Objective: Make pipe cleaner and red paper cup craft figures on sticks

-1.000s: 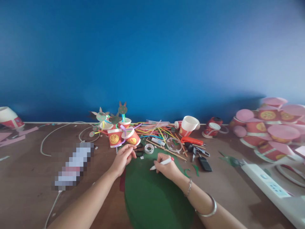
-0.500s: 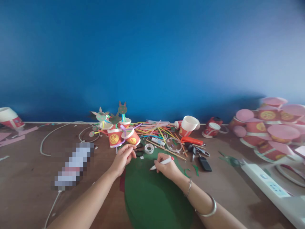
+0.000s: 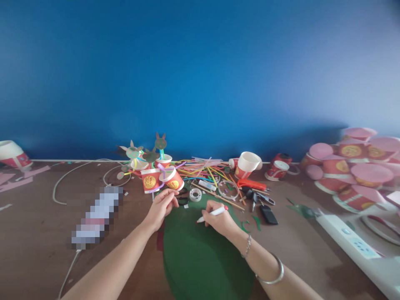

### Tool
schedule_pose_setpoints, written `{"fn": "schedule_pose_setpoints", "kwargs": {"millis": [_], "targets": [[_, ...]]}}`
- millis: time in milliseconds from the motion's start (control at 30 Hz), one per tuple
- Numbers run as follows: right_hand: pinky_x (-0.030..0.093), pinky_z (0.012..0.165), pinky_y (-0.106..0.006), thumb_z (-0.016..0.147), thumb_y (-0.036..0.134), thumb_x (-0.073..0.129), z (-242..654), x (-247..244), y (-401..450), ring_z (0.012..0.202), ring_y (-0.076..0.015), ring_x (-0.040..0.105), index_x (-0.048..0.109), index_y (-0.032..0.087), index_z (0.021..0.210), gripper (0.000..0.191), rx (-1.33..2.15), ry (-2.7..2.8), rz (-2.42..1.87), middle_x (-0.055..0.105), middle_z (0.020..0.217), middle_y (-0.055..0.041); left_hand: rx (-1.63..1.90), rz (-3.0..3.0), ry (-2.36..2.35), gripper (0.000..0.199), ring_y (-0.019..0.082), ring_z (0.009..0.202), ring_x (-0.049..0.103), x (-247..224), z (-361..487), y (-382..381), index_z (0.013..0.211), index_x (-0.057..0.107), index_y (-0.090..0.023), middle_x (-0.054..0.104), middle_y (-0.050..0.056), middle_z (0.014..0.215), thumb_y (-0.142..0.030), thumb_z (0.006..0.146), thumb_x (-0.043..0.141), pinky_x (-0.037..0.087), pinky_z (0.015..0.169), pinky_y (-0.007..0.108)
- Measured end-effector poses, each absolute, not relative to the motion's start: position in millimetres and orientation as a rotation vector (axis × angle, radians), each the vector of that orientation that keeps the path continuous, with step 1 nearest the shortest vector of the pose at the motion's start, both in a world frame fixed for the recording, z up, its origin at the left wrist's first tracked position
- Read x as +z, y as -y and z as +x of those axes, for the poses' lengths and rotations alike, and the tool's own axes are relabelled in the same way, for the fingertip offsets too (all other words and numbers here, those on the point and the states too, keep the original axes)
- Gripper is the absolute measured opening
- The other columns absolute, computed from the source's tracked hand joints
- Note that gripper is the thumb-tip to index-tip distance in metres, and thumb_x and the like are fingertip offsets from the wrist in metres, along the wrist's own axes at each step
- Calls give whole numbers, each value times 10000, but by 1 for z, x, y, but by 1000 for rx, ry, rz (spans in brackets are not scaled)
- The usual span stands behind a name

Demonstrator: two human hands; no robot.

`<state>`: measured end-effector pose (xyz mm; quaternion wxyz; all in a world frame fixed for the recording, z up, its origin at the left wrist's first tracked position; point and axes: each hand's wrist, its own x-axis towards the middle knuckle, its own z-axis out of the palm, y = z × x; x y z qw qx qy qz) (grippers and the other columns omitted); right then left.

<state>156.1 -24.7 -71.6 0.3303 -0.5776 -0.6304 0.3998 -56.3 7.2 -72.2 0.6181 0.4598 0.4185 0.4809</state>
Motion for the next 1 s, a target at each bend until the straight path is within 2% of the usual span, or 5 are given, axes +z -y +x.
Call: {"fn": "schedule_pose_setpoints", "kwargs": {"millis": [400,700,1000], "targets": [[307,424,-189,711,218,505,160,-76,22,380,-89,447,398,218,563,183,1072,1563,-1478,566,423,42,1105,1063,-967,294,10,336,230,-72,-56,-7,909,561,-149,591,-24,572,-417,790,586,92,366,169],[320,419,-178,717,228,531,157,-75,24,397,-90,484,422,211,567,186,1055,1638,-1497,591,441,38,1101,1053,-978,306,9,325,228,-70,-56,-6,893,571,-155,591,-24,567,-433,766,602,87,365,171],[302,412,-179,739,263,532,157,-74,23,397,-84,457,426,212,573,204,1009,1655,-1523,602,462,33,1105,1057,-978,298,9,329,239,-70,-56,-7,896,573,-153,595,-24,567,-425,774,596,95,364,168]]}}
